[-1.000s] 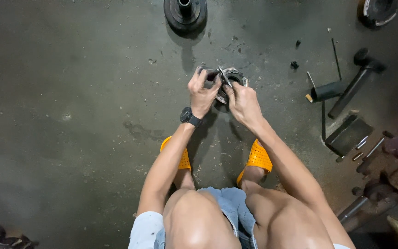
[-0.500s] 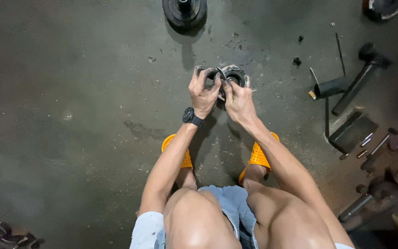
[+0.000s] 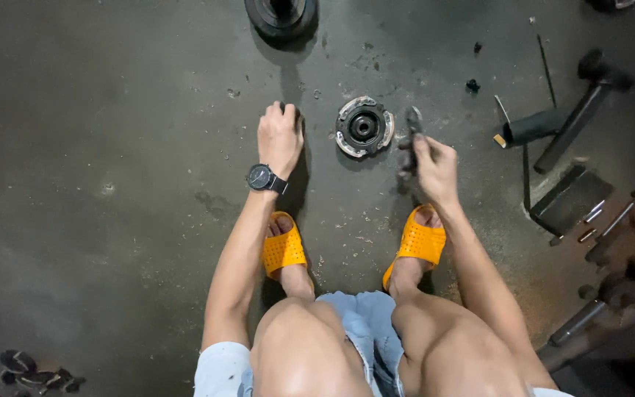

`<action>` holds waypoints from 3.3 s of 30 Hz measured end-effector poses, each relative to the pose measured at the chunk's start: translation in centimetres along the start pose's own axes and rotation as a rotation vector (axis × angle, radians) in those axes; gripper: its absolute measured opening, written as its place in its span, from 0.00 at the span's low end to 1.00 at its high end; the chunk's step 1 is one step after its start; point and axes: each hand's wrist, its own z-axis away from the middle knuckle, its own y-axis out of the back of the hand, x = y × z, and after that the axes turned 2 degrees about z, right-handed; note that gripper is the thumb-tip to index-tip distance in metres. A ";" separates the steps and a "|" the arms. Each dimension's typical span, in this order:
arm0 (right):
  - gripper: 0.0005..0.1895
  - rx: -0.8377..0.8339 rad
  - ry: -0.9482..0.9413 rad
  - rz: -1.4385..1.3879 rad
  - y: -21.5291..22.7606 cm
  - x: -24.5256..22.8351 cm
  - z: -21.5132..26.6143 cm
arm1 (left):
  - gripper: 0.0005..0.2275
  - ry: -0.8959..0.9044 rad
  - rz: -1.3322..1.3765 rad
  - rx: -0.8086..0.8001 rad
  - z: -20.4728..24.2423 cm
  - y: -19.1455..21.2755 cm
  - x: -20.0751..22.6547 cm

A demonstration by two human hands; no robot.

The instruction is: Cleaning and assembling a motorcycle clutch assembly using a cloth and a small tool.

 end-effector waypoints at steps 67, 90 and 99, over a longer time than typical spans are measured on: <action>0.07 -0.158 -0.034 0.123 -6.9 9.8 2.8 | 0.11 0.293 0.437 0.196 4.4 -2.1 3.7; 0.07 -0.175 -0.103 0.113 -6.8 9.8 2.7 | 0.10 0.005 -0.087 -0.145 0.2 0.2 0.0; 0.07 -0.164 -0.061 0.086 -6.7 9.7 2.6 | 0.10 -0.023 0.100 -0.130 0.3 1.5 2.6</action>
